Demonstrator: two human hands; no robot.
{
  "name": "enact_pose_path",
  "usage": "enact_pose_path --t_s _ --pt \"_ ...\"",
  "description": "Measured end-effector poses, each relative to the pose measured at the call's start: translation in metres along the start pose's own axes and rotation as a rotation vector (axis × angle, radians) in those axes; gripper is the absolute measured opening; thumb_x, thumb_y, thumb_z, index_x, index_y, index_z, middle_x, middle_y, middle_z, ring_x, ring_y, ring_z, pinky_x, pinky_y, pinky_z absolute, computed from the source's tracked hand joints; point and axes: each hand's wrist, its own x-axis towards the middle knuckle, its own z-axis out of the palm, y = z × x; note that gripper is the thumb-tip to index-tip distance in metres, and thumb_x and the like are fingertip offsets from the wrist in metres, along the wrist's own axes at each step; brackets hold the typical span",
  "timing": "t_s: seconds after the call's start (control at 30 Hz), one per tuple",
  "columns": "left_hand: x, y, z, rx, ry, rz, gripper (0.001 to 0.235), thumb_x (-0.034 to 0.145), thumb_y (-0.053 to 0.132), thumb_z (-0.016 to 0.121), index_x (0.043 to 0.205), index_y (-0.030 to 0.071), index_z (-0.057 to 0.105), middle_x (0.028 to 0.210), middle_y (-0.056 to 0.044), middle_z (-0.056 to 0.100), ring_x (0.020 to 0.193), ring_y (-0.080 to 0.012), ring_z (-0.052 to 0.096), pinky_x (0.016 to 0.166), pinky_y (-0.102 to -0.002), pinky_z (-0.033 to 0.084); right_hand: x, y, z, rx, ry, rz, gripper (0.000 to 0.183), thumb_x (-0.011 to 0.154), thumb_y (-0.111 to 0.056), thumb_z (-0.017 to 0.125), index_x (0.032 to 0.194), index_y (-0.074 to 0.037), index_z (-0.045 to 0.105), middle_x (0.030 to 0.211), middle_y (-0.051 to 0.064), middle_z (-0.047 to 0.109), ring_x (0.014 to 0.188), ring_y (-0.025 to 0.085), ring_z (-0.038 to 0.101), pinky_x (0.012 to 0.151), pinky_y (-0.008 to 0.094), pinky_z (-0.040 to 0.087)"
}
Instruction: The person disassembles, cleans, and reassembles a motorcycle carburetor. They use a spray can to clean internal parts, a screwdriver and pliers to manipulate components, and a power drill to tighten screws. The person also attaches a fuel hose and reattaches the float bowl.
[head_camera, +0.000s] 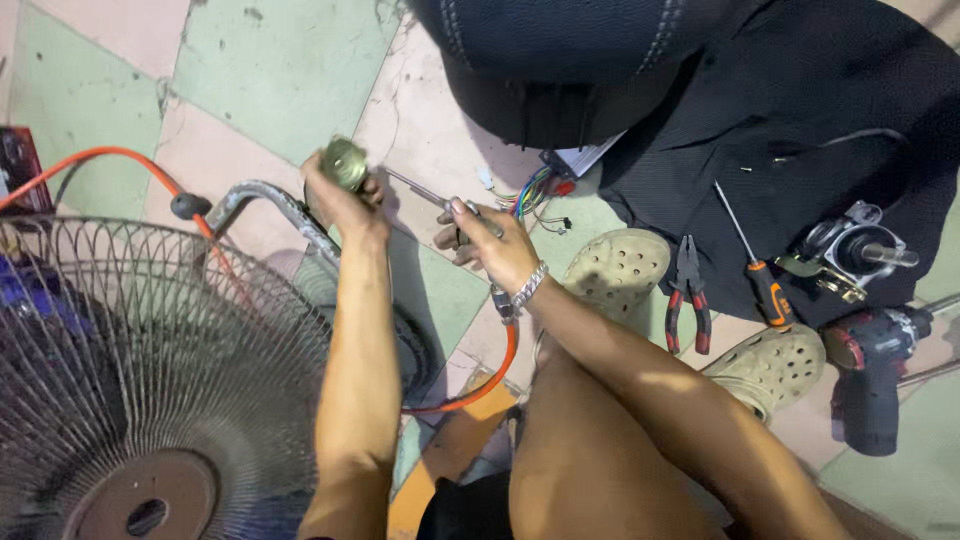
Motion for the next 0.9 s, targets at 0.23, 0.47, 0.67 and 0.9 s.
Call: enact_pose_path --t_s 0.23,0.47,0.67,0.9 --pt "-0.097 0.007 0.053 -0.271 -0.170 -0.212 0.047 0.102 0.049 0.039 0.108 0.008 0.061 0.084 -0.010 0.064 0.064 -0.0203 0.055 0.056 -0.034 0.041 -0.001 0.037 -0.027 -0.665 0.065 0.139 0.068 0.087 -0.053 0.063 0.140 -0.011 0.061 0.121 0.015 0.070 0.111 0.026 0.068 0.096 0.040 0.053" --pt "-0.180 -0.022 0.117 -0.303 -0.600 -0.657 0.066 0.099 0.055 0.035 0.107 -0.004 0.064 0.082 -0.009 0.060 0.070 -0.0179 0.049 0.060 -0.031 0.037 -0.158 -0.011 -0.130 -1.257 -0.118 0.064 0.047 0.091 -0.045 0.069 0.121 -0.009 0.066 0.103 0.013 0.074 0.097 0.028 0.072 0.091 0.040 0.057" --pt "-0.209 -0.043 0.183 -0.085 -0.810 -0.836 0.054 0.102 0.047 0.040 0.116 0.000 0.064 0.102 -0.013 0.071 0.073 -0.0211 0.056 0.061 -0.032 0.042 -0.293 -0.099 -0.205 -1.306 0.061 0.215 0.051 0.083 -0.045 0.071 0.128 -0.020 0.067 0.110 0.008 0.075 0.098 0.025 0.075 0.088 0.039 0.059" --pt "-0.208 -0.092 0.271 0.309 -0.930 -0.873 0.044 0.100 0.042 0.047 0.113 0.004 0.066 0.101 -0.011 0.073 0.073 -0.0189 0.061 0.061 -0.030 0.045 -0.309 -0.050 -0.298 -1.032 0.892 -0.077 0.083 0.078 -0.029 0.080 0.150 -0.002 0.050 0.131 0.022 0.065 0.117 0.035 0.066 0.102 0.044 0.053"
